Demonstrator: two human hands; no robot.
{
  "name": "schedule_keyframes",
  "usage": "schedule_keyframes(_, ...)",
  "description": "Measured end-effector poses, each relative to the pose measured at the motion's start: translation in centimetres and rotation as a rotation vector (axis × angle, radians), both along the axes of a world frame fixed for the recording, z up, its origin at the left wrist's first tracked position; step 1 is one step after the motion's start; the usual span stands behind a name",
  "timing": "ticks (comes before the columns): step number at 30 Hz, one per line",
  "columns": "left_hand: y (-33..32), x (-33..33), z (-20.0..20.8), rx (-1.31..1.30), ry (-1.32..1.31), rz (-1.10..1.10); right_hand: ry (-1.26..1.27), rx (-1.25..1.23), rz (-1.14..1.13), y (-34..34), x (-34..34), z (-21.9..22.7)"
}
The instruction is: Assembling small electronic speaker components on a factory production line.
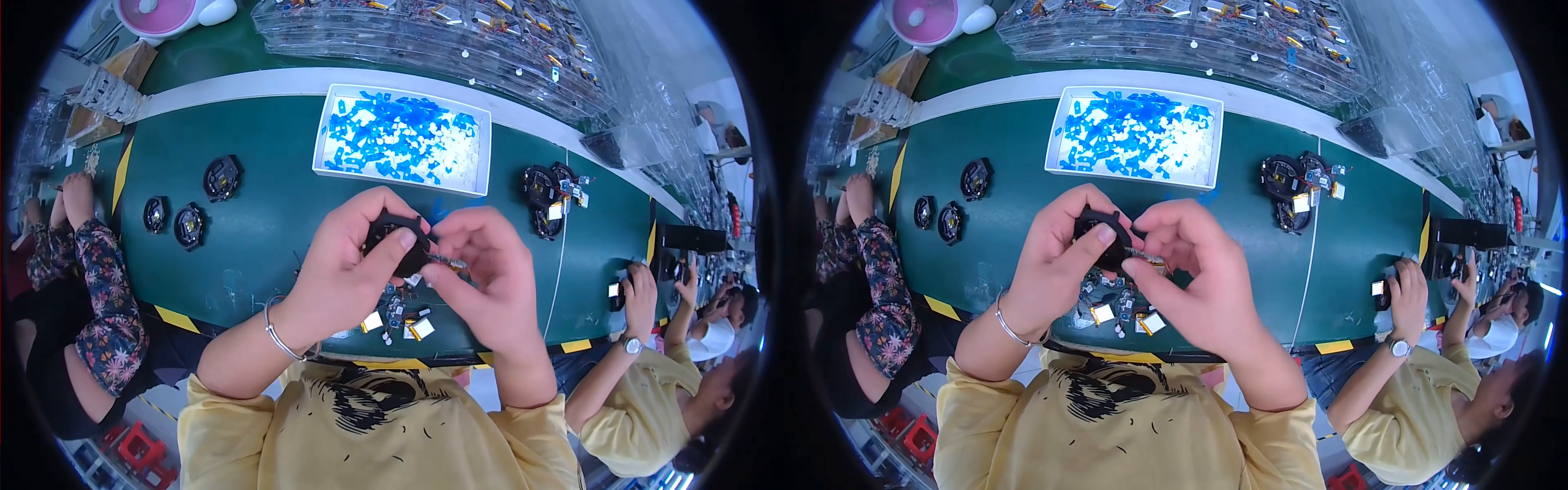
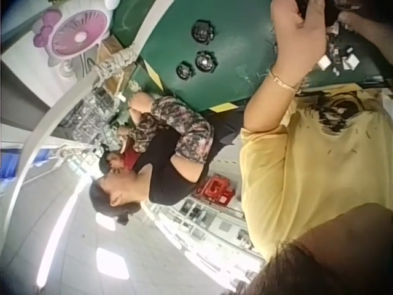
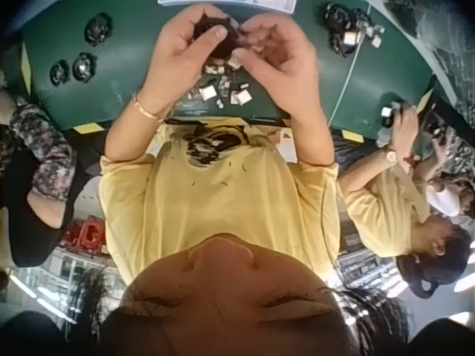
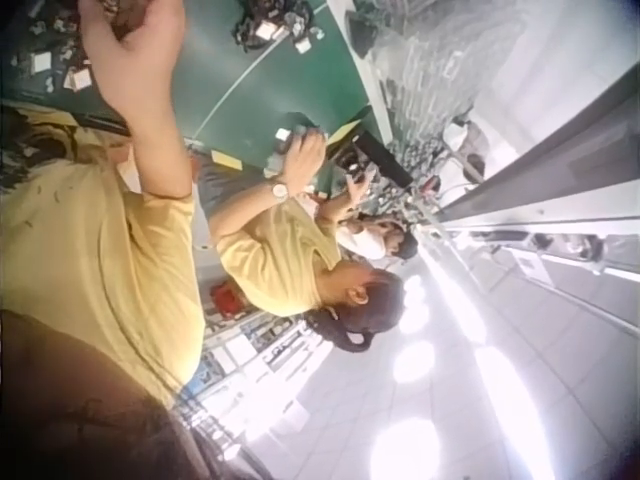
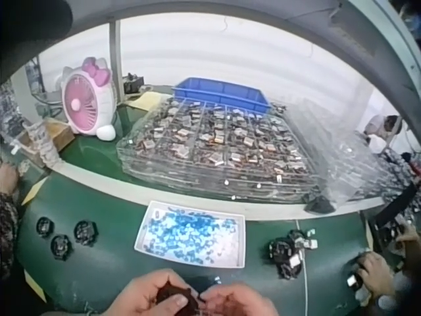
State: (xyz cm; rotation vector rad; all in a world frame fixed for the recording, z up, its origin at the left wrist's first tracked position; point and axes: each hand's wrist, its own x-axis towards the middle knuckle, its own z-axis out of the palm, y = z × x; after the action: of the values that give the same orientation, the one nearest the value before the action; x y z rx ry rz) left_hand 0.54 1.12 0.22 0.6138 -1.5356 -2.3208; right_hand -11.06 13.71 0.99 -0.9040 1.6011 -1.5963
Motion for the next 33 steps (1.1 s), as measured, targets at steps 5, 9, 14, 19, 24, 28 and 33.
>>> schedule_keyframes(5, -0.5, -0.2, 0.4, 0.195, -0.031, -0.008, -0.515, 0.055, 0.17, 0.2, -2.0, 0.3)
schedule_keyframes(9, -0.6, -0.2, 1.1, 0.262, -0.053, -0.038, -0.44, -0.049, 0.089, 0.9, -2.9, -0.6)
schedule_keyframes(14, -0.2, -0.4, 0.8, 0.244, -0.044, -0.049, 0.318, -0.051, -0.156, 0.3, -2.2, -0.2)
schedule_keyframes(19, -0.1, -0.5, 0.0, -0.057, -0.115, -0.226, 0.509, 0.009, -0.132, 0.2, -1.4, 0.1)
schedule_keyframes(24, -0.4, -0.9, -0.6, -0.023, -0.074, -0.058, 0.629, -0.059, -0.227, 0.3, -0.5, 0.2)
schedule_keyframes(28, -0.1, -0.7, -1.0, 0.267, 0.014, 0.011, 0.844, -0.209, -0.174, -0.3, -0.6, -0.3)
schedule_keyframes(33, -0.5, -0.6, -1.0, 0.364, -0.009, -0.007, 0.713, -0.212, -0.02, -0.3, -1.5, -0.1)
